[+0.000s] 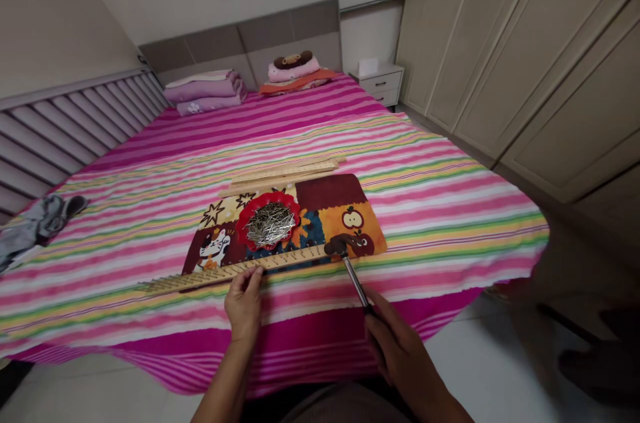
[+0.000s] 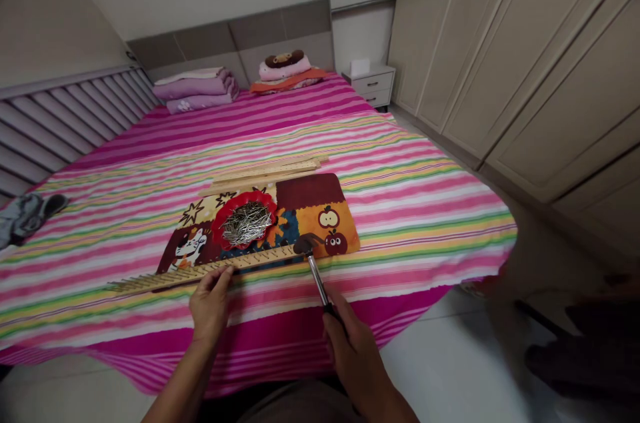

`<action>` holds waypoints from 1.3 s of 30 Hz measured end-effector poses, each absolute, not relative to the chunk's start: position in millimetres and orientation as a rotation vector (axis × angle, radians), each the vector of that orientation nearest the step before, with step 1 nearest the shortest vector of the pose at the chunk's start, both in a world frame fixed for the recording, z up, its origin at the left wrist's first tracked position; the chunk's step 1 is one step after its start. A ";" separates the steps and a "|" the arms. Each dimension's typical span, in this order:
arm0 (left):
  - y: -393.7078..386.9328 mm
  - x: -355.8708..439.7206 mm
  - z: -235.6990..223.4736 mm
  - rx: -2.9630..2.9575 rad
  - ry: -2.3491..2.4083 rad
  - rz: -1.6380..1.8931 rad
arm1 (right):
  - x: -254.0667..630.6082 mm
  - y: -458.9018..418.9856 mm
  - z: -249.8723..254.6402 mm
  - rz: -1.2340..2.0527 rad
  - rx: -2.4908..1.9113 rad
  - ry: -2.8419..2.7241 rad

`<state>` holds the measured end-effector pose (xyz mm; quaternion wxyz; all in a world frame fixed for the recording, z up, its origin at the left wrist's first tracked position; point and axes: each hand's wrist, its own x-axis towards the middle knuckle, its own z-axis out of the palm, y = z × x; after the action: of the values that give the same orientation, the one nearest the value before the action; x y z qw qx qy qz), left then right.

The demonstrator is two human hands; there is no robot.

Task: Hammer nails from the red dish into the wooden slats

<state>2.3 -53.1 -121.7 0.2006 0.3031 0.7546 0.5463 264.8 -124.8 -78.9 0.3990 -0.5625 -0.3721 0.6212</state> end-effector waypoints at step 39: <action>-51.4 11.8 -139.2 1.079 2.116 1.506 | 200.3 -81.9 -60.1 1.355 -0.996 -1.852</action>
<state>11.8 -51.4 -139.2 0.1638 0.3785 0.7422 0.5282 200.3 -81.9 -60.1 0.3143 -0.3780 -0.7028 0.5142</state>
